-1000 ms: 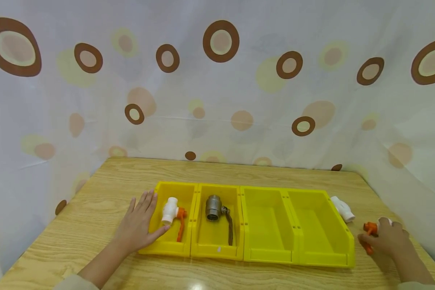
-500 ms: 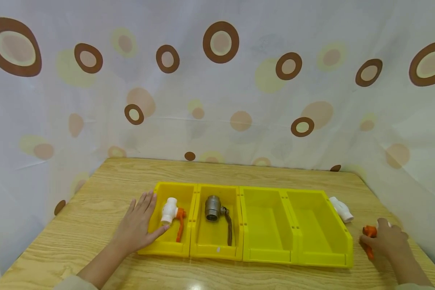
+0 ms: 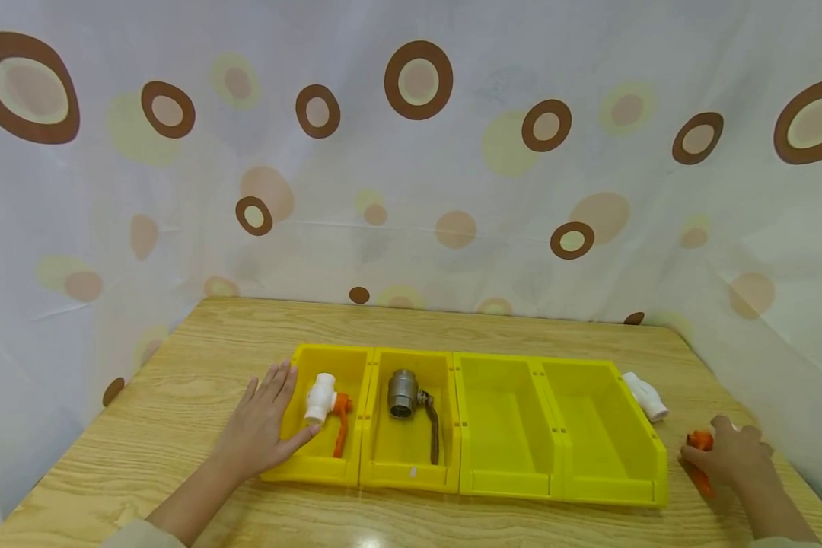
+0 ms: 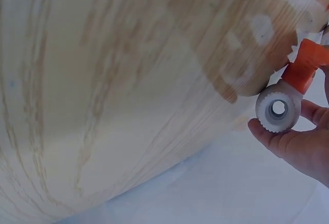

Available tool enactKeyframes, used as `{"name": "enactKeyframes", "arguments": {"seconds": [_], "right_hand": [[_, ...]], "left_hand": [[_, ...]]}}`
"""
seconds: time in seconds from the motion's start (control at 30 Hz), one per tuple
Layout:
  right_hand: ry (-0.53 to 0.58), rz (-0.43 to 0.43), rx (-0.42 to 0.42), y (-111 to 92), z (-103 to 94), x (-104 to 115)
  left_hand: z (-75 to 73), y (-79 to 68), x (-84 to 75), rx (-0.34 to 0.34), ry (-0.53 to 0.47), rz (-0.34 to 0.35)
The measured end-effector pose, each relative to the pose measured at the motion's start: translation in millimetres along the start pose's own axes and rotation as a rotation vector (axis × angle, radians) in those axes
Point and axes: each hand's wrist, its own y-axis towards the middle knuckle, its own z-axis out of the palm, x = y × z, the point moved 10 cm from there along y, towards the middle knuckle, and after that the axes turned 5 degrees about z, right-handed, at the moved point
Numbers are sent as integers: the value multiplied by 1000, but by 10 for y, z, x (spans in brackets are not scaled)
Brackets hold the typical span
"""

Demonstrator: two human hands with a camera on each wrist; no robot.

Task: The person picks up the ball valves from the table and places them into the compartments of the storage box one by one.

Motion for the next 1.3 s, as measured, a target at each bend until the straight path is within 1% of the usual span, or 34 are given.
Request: {"name": "enactKeyframes", "arguments": {"seconds": [0.1, 0.27, 0.43, 0.7, 0.93, 1.17, 1.3], "right_hand": [[2, -2, 7, 8, 14, 4], [2, -7, -5, 3, 3, 29], [-11, -8, -40, -31, -49, 55], [-29, -38, -84, -64, -101, 74], [-33, -32, -78, -49, -85, 23], [-33, -35, -64, -91, -97, 5], [-37, -26, -72, -127, -112, -1]], "left_hand": [[-4, 0, 4, -1, -8, -4], [-7, -6, 3, -12, -13, -1], [-10, -1, 0, -12, -15, -1], [-11, 3, -3, -1, -13, -5], [-10, -7, -1, -12, -12, -6], [-24, -8, -5, -16, -19, -9], [-20, -8, -2, -17, -18, -9]]}}
